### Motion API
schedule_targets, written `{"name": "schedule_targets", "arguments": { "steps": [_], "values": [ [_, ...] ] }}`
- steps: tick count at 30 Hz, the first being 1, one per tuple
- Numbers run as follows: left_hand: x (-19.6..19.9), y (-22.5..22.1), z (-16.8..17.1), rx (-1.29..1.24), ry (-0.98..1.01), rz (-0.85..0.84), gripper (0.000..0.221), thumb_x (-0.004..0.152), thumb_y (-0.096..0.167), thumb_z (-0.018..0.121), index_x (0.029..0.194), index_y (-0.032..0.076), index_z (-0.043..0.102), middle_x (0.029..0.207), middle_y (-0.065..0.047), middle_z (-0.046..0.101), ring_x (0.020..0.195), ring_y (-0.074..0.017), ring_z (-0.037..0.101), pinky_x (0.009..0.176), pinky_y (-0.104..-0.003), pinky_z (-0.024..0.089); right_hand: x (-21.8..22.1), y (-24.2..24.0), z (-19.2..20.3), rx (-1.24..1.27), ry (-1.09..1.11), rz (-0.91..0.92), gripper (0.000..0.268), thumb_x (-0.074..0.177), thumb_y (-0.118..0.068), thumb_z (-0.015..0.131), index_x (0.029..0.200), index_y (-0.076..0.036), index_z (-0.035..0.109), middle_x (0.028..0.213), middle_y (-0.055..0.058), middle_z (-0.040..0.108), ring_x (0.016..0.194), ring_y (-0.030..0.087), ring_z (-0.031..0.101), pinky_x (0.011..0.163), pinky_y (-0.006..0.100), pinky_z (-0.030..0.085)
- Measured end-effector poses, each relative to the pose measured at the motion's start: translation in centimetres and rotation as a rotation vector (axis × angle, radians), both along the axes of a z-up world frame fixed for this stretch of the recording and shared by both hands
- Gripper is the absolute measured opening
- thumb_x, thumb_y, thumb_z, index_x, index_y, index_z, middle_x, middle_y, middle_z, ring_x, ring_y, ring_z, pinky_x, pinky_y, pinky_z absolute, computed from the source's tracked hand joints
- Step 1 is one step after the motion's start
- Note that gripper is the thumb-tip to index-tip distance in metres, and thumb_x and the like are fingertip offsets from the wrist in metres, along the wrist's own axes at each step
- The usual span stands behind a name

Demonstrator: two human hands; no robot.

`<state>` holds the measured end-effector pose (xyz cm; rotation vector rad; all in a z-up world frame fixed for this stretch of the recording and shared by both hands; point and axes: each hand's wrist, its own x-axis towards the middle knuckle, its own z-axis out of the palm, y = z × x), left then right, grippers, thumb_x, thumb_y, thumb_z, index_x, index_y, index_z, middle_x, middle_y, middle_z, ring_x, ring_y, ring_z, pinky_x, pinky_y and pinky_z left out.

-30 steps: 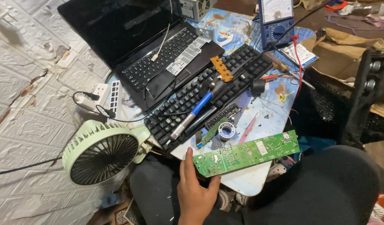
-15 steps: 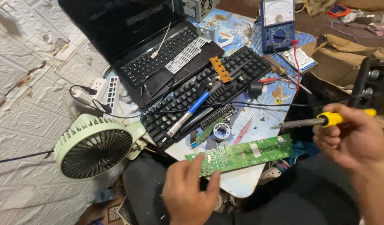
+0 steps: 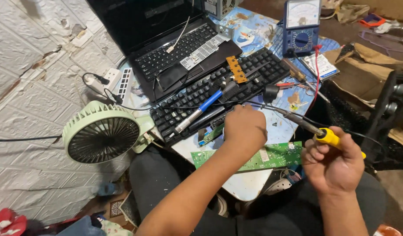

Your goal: Soldering electronic components onto a circuit board and testing the connections with a multimeter.

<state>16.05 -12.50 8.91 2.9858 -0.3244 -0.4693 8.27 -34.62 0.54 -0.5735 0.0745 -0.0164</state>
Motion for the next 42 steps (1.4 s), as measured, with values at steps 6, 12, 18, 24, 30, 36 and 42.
{"name": "schedule_targets", "arguments": {
  "steps": [6,12,18,24,30,36,42],
  "values": [
    [-0.9,3.8,4.3,-0.447,-0.152,0.182,0.038,0.110,0.044,0.058,0.097,0.015,0.080,0.078,-0.005,0.077,0.071,-0.0305,0.071,0.055,-0.050,0.051,-0.1,-0.2,-0.5,0.070,-0.117,0.052,0.021,0.107,-0.040,0.078,0.121,-0.028,0.087,0.080,-0.004,0.058,0.070,0.010,0.046,0.065,0.025,0.037],
    [-4.1,7.6,8.1,-1.149,-0.291,0.338,0.028,0.105,0.034,0.065,0.111,0.009,0.077,0.100,-0.006,0.087,0.094,-0.0179,0.085,0.080,-0.034,0.066,-0.1,0.3,-0.8,-0.035,-0.140,0.051,0.021,0.109,-0.043,0.076,0.122,-0.032,0.087,0.079,-0.005,0.056,0.071,0.010,0.044,0.065,0.026,0.035],
    [-11.3,9.7,5.7,-1.429,-0.236,0.597,0.019,0.100,0.022,0.080,0.110,0.010,0.068,0.095,-0.007,0.082,0.080,-0.0182,0.085,0.073,-0.031,0.066,0.1,-1.1,-4.7,-0.256,-0.131,0.012,0.026,0.113,-0.049,0.071,0.131,-0.034,0.083,0.078,-0.001,0.055,0.071,0.018,0.050,0.064,0.036,0.038],
    [-20.4,9.3,-4.7,-1.697,-0.029,0.811,0.016,0.106,0.013,0.076,0.108,0.004,0.063,0.085,-0.014,0.075,0.062,-0.0178,0.068,0.051,-0.028,0.045,-0.3,-0.9,-5.4,-0.373,-0.264,0.018,0.030,0.118,-0.046,0.067,0.139,-0.029,0.078,0.091,0.004,0.069,0.076,0.020,0.062,0.067,0.043,0.044],
    [-22.9,8.0,-4.1,-1.575,0.348,1.323,0.011,0.109,0.006,0.074,0.110,-0.002,0.066,0.099,-0.020,0.077,0.069,-0.0275,0.075,0.057,-0.034,0.057,-1.0,-0.6,-4.6,-0.398,-0.268,0.038,0.027,0.115,-0.036,0.071,0.134,-0.019,0.081,0.123,0.007,0.080,0.079,0.017,0.068,0.068,0.035,0.050],
    [-23.9,7.3,-7.7,-1.891,0.483,1.282,0.044,0.107,0.011,0.076,0.144,0.001,0.055,0.107,-0.024,0.068,0.072,-0.0415,0.081,0.054,-0.040,0.067,-0.6,-1.6,-6.2,-0.478,-0.262,0.025,0.029,0.119,-0.042,0.067,0.138,-0.024,0.078,0.122,0.005,0.077,0.082,0.018,0.068,0.068,0.040,0.052],
    [-22.9,8.0,-6.1,-1.659,0.443,1.233,0.051,0.111,0.019,0.070,0.159,0.005,0.061,0.110,-0.014,0.066,0.072,-0.0323,0.084,0.054,-0.033,0.067,-0.7,-1.2,-5.5,-0.479,-0.277,0.020,0.027,0.119,-0.042,0.067,0.136,-0.025,0.078,0.119,0.006,0.076,0.080,0.016,0.066,0.066,0.038,0.051]
  ]
}}
